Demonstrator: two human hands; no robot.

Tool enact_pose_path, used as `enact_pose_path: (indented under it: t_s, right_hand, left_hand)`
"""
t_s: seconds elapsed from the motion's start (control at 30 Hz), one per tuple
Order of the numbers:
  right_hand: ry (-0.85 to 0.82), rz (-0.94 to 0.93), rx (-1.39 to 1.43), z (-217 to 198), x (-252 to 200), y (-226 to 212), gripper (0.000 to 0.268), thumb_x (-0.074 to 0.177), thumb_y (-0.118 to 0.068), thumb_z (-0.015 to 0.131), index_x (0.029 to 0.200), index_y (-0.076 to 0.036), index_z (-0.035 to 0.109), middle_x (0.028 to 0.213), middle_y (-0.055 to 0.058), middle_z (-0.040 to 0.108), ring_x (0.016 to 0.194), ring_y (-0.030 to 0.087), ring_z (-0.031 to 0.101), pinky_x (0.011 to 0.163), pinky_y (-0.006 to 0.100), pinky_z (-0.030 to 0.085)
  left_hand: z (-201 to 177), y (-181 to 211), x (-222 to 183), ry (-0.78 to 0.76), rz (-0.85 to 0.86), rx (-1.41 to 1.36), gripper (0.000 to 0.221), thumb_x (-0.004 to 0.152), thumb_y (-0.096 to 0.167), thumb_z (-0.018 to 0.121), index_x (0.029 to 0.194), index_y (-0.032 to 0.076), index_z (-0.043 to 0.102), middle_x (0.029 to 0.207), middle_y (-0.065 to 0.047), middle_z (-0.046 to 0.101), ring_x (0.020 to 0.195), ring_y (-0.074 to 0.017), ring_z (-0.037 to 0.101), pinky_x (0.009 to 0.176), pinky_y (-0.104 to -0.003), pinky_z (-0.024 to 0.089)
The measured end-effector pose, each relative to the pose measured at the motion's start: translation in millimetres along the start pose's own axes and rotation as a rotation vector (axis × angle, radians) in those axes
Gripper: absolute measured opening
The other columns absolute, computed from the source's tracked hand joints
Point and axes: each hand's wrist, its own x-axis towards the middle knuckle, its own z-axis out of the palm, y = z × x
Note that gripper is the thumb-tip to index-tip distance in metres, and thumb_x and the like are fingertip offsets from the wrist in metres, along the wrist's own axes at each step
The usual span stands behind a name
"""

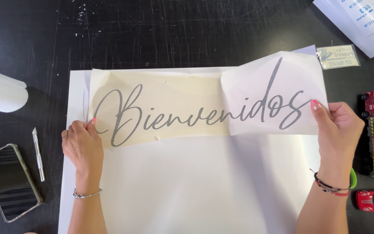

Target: Positioning and smoothing a vinyl decal onto a white board on a work table.

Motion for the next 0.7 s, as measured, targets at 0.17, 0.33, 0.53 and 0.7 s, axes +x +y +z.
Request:
enact_pose_path:
  t_s: [0.17,0.33,0.53,0.7]
  right_hand:
    - [0.067,-0.166,-0.042,0.7,-9.2,-3.5,0.026,0.118,-0.022,0.081,0.106,-0.003,0.069,0.096,0.000,0.068,0.092,0.006,0.057,0.078,0.023,0.048]
    - [0.055,-0.273,-0.119,-4.2,-18.3,-7.6,0.031,0.120,-0.024,0.080,0.109,0.004,0.071,0.099,0.008,0.070,0.093,0.011,0.061,0.076,0.028,0.048]
    - [0.040,-0.337,-0.114,-14.0,-25.5,-33.7,0.029,0.125,-0.020,0.079,0.116,0.006,0.069,0.103,0.010,0.070,0.093,0.014,0.060,0.075,0.027,0.045]
    - [0.002,-0.389,0.061,-19.0,-23.8,-60.0,0.027,0.129,-0.014,0.070,0.131,0.012,0.060,0.119,0.024,0.070,0.106,0.026,0.068,0.092,0.033,0.054]
  left_hand:
    - [-59.3,43.1,18.3,0.140,0.103,0.241,0.046,0.092,0.027,0.097,0.116,0.006,0.064,0.118,-0.013,0.060,0.110,-0.0303,0.058,0.086,-0.042,0.052]
    - [-57.8,54.4,20.0,0.005,0.430,0.018,0.060,0.107,0.049,0.057,0.149,0.006,0.056,0.161,-0.014,0.052,0.155,-0.0287,0.042,0.124,-0.056,0.034]
    - [-52.2,55.4,17.8,-0.014,0.428,-0.084,0.069,0.107,0.056,0.046,0.156,0.008,0.051,0.166,-0.018,0.043,0.153,-0.0316,0.042,0.125,-0.051,0.033]
    - [-44.2,54.3,16.7,0.022,0.408,-0.076,0.070,0.105,0.060,0.047,0.155,0.011,0.052,0.164,-0.016,0.046,0.154,-0.0298,0.041,0.126,-0.050,0.031]
